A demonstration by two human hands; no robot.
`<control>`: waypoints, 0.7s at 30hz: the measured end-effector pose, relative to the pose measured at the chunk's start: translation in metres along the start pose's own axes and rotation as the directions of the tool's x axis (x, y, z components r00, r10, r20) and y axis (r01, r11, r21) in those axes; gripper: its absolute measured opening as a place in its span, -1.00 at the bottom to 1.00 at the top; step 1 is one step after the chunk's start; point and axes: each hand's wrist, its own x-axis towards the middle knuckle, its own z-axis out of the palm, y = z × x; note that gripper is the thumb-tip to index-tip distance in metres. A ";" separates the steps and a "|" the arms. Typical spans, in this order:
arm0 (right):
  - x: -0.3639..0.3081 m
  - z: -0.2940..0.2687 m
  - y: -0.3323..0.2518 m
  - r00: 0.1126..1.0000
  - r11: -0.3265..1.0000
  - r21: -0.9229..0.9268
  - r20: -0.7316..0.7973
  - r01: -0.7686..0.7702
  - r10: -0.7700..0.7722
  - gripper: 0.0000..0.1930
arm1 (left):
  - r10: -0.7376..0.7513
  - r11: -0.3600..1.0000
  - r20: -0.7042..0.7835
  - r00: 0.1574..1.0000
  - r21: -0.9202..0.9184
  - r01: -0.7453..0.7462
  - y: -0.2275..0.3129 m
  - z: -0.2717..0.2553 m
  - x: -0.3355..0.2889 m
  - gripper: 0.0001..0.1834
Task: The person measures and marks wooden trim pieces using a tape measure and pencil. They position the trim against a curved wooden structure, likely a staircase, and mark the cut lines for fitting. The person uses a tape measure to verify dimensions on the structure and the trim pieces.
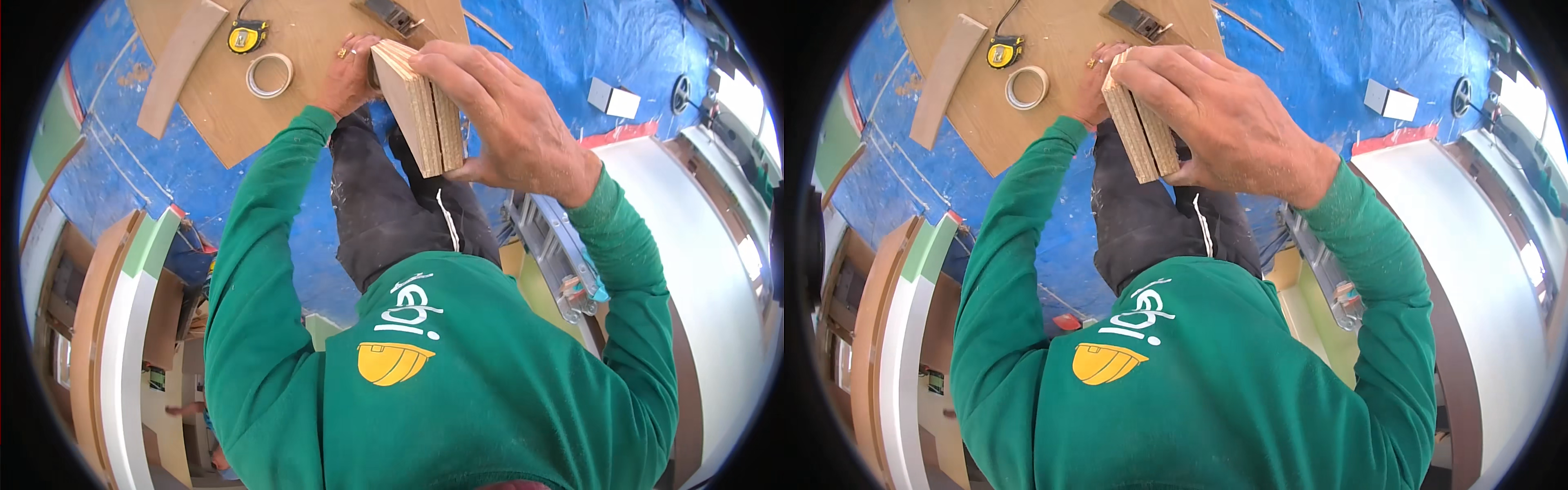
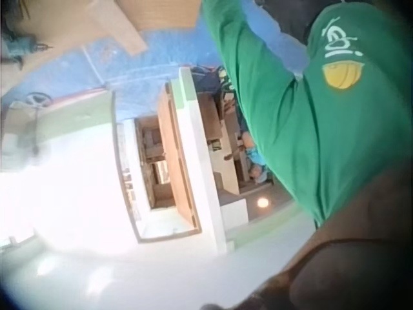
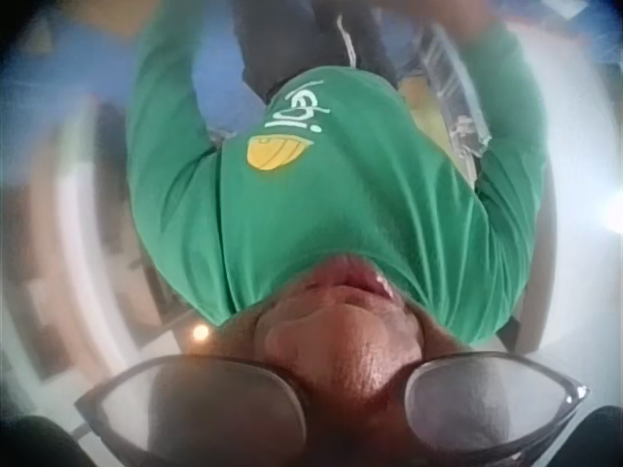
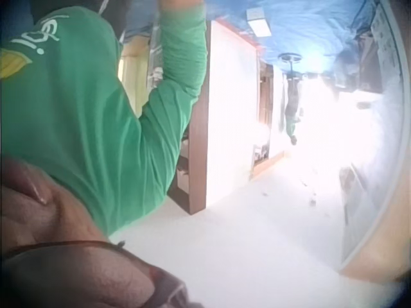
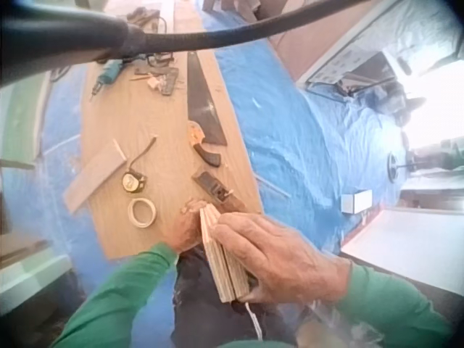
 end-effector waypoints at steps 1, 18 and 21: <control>0.001 -0.001 0.003 1.000 1.000 0.010 -0.010 0.019 -0.018 0.16 | 0.006 1.000 0.014 1.000 0.008 -0.006 -0.001 0.000 0.001 0.09; 0.000 0.009 0.017 0.998 0.989 0.135 -0.015 0.065 -0.063 0.11 | -0.061 0.993 0.114 0.992 0.103 0.049 0.009 -0.016 -0.002 0.13; -0.007 0.010 0.018 0.999 0.991 0.129 0.004 0.037 -0.038 0.13 | -0.171 0.985 0.156 0.973 0.061 0.163 0.017 -0.016 -0.009 0.32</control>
